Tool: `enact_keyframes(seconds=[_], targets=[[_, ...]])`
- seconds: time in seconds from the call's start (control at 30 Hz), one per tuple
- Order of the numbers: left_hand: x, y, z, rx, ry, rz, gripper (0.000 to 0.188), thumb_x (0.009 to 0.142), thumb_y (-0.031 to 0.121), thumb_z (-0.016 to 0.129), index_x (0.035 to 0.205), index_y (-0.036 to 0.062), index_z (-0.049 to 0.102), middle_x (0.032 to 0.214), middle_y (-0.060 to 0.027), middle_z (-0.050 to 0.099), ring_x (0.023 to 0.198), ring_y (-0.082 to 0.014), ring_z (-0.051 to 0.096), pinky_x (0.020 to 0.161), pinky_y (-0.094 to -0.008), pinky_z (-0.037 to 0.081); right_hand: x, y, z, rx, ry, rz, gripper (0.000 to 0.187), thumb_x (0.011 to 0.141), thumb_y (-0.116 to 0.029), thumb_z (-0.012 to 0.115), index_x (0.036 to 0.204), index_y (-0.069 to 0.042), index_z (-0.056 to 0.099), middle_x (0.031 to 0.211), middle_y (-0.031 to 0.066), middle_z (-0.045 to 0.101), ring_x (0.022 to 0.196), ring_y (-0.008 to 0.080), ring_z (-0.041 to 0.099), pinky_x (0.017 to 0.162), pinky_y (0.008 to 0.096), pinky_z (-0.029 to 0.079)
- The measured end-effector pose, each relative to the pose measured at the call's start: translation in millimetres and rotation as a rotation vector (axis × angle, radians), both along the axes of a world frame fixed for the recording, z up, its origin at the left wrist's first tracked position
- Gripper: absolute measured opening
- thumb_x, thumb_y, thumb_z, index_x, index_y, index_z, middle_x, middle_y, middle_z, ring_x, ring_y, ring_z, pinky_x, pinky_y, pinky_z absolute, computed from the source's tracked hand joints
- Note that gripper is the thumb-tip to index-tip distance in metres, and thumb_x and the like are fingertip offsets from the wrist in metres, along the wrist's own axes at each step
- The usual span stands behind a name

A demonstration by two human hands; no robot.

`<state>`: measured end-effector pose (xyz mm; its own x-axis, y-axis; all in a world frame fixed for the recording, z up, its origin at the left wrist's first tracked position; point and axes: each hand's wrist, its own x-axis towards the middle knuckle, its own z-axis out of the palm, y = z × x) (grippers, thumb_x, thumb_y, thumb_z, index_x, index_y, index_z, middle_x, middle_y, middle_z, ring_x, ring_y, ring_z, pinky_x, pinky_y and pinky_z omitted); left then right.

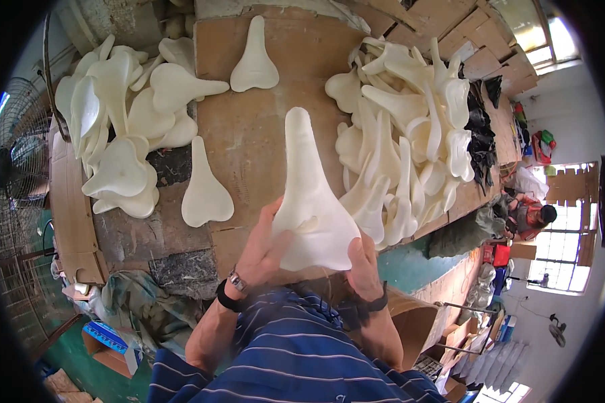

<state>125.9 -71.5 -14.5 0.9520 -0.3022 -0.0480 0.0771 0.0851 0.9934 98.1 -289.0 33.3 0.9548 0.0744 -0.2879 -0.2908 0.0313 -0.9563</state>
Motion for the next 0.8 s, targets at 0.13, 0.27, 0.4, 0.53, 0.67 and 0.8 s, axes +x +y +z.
enact_keyframes(seconds=[0.13, 0.27, 0.4, 0.53, 0.67, 0.8], targets=[[2, 1, -13, -0.118, 0.075, -0.012, 0.064, 0.102, 0.010, 0.060, 0.157, -0.0014, 0.030, 0.150, -0.0152, 0.048, 0.138, -0.0210, 0.043, 0.116, -0.0351, 0.033, 2, 8, 12, -0.037, -0.058, 0.028, 0.089, 0.097, -0.063, 0.062, 0.146, 0.009, 0.049, 0.132, 0.0154, 0.063, 0.121, 0.0211, 0.059, 0.103, 0.0347, 0.046], [10, 9, -16, -0.132, 0.083, -0.086, 0.072, 0.099, 0.015, 0.068, 0.158, -0.0030, 0.031, 0.152, -0.0156, 0.046, 0.141, -0.0209, 0.042, 0.117, -0.0358, 0.033, 1, 16, 11, -0.062, -0.046, -0.014, 0.079, 0.098, -0.053, 0.065, 0.145, 0.009, 0.050, 0.131, 0.0151, 0.064, 0.120, 0.0205, 0.059, 0.103, 0.0340, 0.046], [7, 14, -34, -0.067, 0.026, -0.064, 0.078, 0.096, 0.019, 0.073, 0.158, -0.0036, 0.032, 0.152, -0.0169, 0.048, 0.140, -0.0256, 0.045, 0.116, -0.0388, 0.036, -6, 23, 1, 0.048, -0.013, -0.109, 0.073, 0.099, -0.048, 0.065, 0.143, 0.009, 0.052, 0.129, 0.0142, 0.065, 0.118, 0.0197, 0.060, 0.101, 0.0334, 0.047], [-1, 21, -45, 0.110, -0.017, 0.043, 0.077, 0.095, 0.024, 0.075, 0.155, -0.0034, 0.036, 0.147, -0.0180, 0.052, 0.135, -0.0278, 0.051, 0.109, -0.0400, 0.045, -13, 24, -9, -0.025, -0.031, -0.114, 0.066, 0.100, -0.041, 0.066, 0.143, 0.008, 0.053, 0.126, 0.0140, 0.066, 0.116, 0.0198, 0.061, 0.099, 0.0342, 0.048], [-16, 31, -59, 0.114, 0.196, 0.150, 0.073, 0.097, 0.029, 0.073, 0.152, -0.0038, 0.039, 0.143, -0.0182, 0.054, 0.130, -0.0253, 0.055, 0.101, -0.0389, 0.050, -11, 24, -21, -0.416, -0.152, 0.012, 0.063, 0.098, -0.037, 0.069, 0.140, 0.007, 0.055, 0.121, 0.0207, 0.070, 0.111, 0.0261, 0.067, 0.094, 0.0378, 0.052], [-31, 21, -91, -0.059, 0.327, 0.269, 0.075, 0.094, 0.032, 0.073, 0.151, -0.0056, 0.041, 0.138, -0.0180, 0.058, 0.123, -0.0241, 0.059, 0.102, -0.0368, 0.051, -13, 26, -39, -0.499, -0.121, 0.164, 0.061, 0.094, -0.037, 0.072, 0.136, 0.006, 0.058, 0.117, 0.0268, 0.070, 0.107, 0.0361, 0.070, 0.091, 0.0419, 0.054]])
